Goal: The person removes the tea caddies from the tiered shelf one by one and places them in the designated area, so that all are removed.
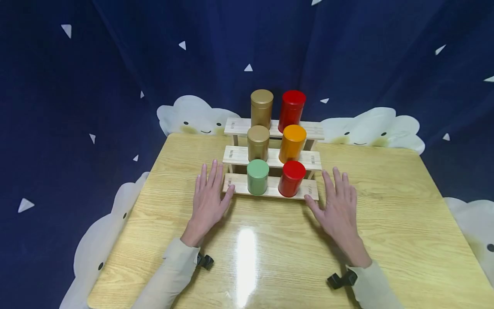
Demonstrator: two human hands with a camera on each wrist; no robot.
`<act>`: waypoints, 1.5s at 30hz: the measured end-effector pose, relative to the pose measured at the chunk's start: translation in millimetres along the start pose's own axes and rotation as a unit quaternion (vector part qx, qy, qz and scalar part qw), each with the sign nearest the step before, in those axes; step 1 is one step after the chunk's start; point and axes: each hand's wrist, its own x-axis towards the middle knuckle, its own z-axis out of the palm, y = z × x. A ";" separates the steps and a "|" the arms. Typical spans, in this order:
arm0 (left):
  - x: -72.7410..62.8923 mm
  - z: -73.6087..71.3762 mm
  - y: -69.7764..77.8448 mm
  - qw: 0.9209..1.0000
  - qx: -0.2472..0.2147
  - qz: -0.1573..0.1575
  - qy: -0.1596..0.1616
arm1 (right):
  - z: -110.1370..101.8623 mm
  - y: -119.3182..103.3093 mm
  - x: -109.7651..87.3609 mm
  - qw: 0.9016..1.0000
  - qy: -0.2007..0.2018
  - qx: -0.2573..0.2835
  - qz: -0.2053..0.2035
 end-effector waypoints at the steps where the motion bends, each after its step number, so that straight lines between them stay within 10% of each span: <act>1: 0.3 0.1 0.0 1.000 -0.012 -0.005 -0.004 | 0.6 -1.4 1.0 1.000 0.006 0.021 -0.005; 13: 6.5 7.1 -10.1 0.980 -0.191 -0.039 -0.042 | 3.5 -23.0 16.8 0.961 0.062 0.269 -0.024; 23: 22.2 21.4 -30.8 0.945 -0.305 -0.048 -0.111 | 13.8 -29.7 28.3 0.900 0.042 0.434 0.006; 31: 34.7 34.4 -44.4 0.886 -0.439 -0.070 -0.129 | 14.8 -34.2 31.9 0.902 -0.021 0.427 0.060; 45: 29.2 45.2 -57.7 0.855 -0.507 -0.069 -0.089 | 14.1 -32.8 40.0 0.913 -0.051 0.400 0.065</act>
